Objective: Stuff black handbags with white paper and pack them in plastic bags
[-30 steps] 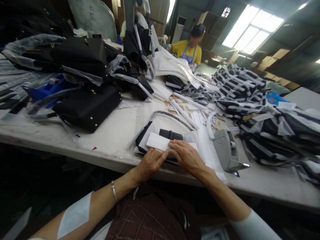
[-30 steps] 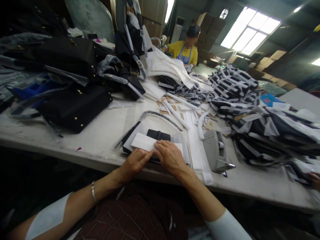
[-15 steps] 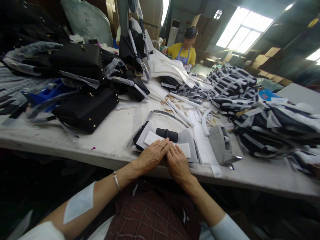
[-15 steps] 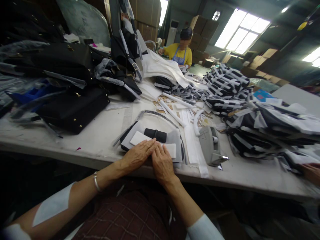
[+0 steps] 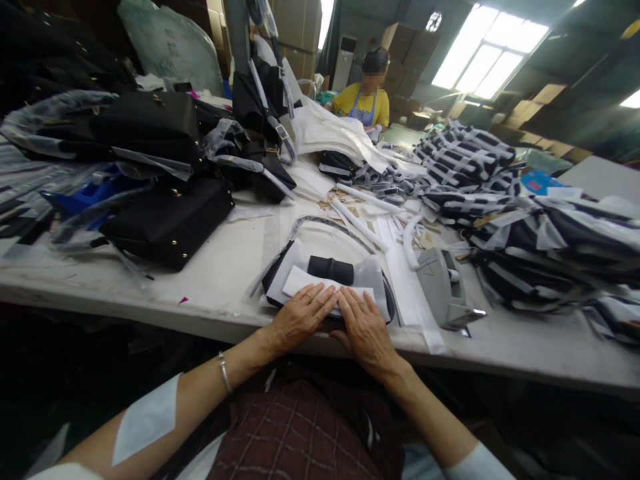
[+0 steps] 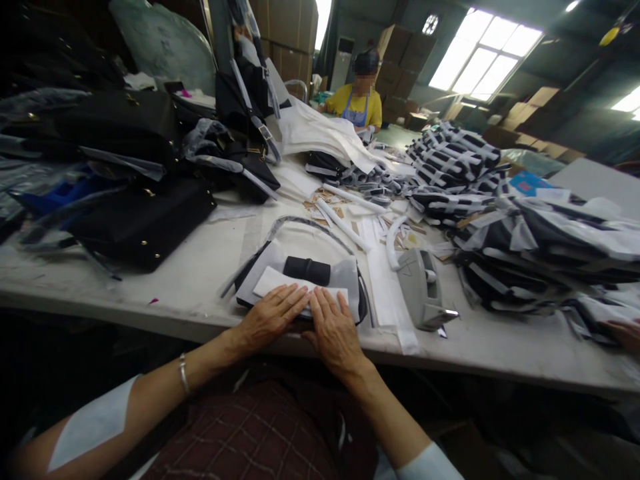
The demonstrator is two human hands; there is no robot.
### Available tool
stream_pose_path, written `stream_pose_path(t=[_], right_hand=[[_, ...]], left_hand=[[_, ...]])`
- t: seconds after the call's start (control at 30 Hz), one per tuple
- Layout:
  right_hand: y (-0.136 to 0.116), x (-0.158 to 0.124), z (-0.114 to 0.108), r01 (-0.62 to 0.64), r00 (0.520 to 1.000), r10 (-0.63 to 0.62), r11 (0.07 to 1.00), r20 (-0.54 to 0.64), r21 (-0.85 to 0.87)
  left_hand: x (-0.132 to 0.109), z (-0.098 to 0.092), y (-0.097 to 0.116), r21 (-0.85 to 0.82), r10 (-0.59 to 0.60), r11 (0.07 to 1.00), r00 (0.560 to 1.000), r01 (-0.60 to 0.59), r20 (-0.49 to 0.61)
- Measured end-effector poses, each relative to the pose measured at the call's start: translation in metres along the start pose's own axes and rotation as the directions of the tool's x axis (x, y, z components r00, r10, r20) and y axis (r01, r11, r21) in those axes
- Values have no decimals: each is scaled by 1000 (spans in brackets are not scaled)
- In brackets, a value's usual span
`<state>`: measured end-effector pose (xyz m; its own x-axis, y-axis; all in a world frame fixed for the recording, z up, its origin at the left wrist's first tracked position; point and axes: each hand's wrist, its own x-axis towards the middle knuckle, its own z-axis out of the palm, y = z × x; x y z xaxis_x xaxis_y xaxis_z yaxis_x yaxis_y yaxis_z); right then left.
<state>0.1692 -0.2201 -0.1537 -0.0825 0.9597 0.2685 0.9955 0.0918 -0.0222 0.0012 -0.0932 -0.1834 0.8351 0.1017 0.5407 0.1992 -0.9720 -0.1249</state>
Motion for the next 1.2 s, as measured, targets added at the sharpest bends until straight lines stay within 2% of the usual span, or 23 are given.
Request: stream_pose_path(t=[0.13,0.3,0.43,0.57,0.73,0.97,1.1,1.2], right_hand=[[4,0,-2,20,998,-20,1000,67,-1],[7,-1,-2,55,997,-54,998,53,-32],[4,1,-4,21,999,-16,995,45,-99],[0,1,-6,-16,1000,15,990,-10,-142],[0,0,-4,-14,994,-10,977,-109,-215],[13,20,-9,-9,988,-33,962,-150,-275],[23,36,-17,39,989,-79,955,-126,-293],[27,46,-25,72,993,-99,945,-69,-320]], left_hand=[[0,-6,-2,61,57,996,997,-60,50],[6,-13,10,144,60,986,981,-88,187],[16,-13,13,245,68,962,972,-124,225],[22,-14,4,191,104,971,973,-144,208],[28,-21,-12,53,145,987,978,-155,148],[54,-35,-38,-62,206,978,961,-197,184],[62,-40,-39,-78,162,986,963,-148,216],[61,-36,-30,6,58,998,973,-61,224]])
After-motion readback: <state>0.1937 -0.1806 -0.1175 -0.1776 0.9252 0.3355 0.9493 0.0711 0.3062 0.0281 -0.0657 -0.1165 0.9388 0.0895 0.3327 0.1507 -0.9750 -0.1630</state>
